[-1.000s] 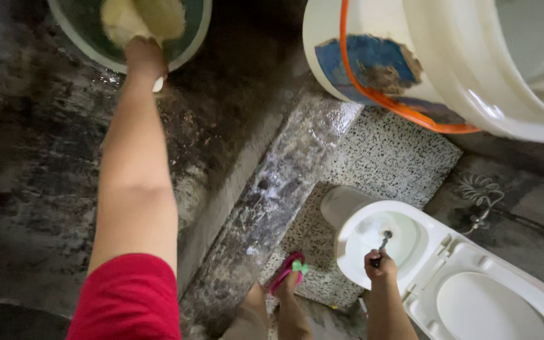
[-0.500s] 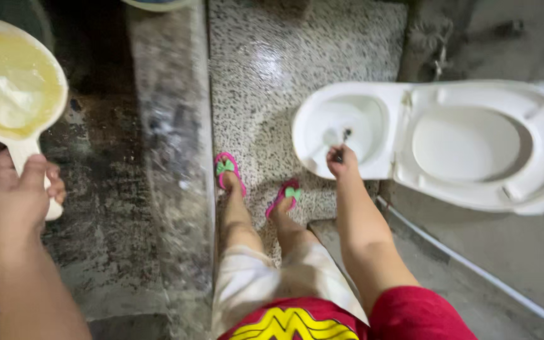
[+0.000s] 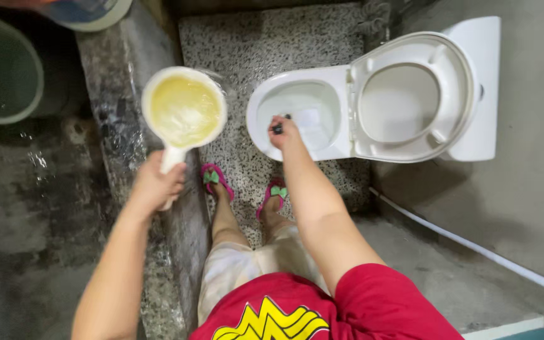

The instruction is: The person scrubs the interior of the toilet bowl using a brush and pours water into the bowl and over the exterior using a plastic pitcher.

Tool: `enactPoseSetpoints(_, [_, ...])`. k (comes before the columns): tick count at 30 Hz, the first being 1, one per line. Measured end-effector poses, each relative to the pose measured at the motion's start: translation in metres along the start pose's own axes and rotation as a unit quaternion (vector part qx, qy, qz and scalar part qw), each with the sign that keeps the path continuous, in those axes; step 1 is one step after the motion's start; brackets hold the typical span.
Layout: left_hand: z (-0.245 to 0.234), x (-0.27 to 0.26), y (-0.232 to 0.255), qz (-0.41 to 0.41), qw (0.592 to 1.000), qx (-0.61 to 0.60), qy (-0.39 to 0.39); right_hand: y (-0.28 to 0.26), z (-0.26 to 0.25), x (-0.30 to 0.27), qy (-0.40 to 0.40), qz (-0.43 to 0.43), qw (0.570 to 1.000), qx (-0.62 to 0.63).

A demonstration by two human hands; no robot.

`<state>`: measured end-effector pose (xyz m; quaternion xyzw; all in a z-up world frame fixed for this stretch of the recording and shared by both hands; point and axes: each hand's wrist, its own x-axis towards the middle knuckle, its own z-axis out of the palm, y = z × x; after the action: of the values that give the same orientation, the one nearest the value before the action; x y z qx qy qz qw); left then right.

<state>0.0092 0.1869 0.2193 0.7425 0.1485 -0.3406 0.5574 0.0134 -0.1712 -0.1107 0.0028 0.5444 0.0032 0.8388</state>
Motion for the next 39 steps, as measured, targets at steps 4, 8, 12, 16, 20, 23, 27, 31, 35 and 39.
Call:
enactPoseSetpoints(4, [0.069,-0.004,0.0,-0.004,0.996,0.087,-0.032,0.026,0.011,0.007,0.007,0.024,0.996,-0.083])
enactPoseSetpoints(8, [0.103,-0.01,0.001,0.079,0.954,0.289,-0.008,0.026,0.02,0.015,0.006,0.001,0.988,-0.154])
enactPoseSetpoints(12, [0.119,0.004,-0.008,0.199,0.912,0.357,0.024,0.026,-0.002,0.019,0.012,-0.012,0.984,-0.176])
enactPoseSetpoints(16, [0.125,0.017,-0.008,0.187,0.902,0.387,0.032,0.02,-0.01,0.016,-0.012,-0.004,0.994,-0.109])
enactPoseSetpoints(20, [0.132,0.021,-0.003,0.173,0.905,0.387,0.035,0.023,-0.021,0.012,-0.029,0.002,0.999,-0.025])
enactPoseSetpoints(23, [0.137,0.023,0.0,0.176,0.904,0.387,0.031,0.027,-0.035,0.01,0.03,0.03,0.997,0.072])
enactPoseSetpoints(27, [0.144,0.028,0.0,0.164,0.9,0.402,0.029,0.041,-0.051,0.003,0.044,-0.016,0.985,-0.168])
enactPoseSetpoints(31, [0.15,0.036,-0.005,0.181,0.898,0.399,0.029,0.038,-0.07,-0.014,0.095,0.002,0.966,-0.239])
enactPoseSetpoints(35, [0.161,0.05,-0.009,0.144,0.897,0.418,0.027,0.023,-0.089,-0.011,0.082,0.045,0.947,-0.307])
enactPoseSetpoints(39, [0.171,0.063,-0.014,0.148,0.901,0.406,0.027,0.017,-0.12,0.001,0.043,0.021,0.962,-0.269])
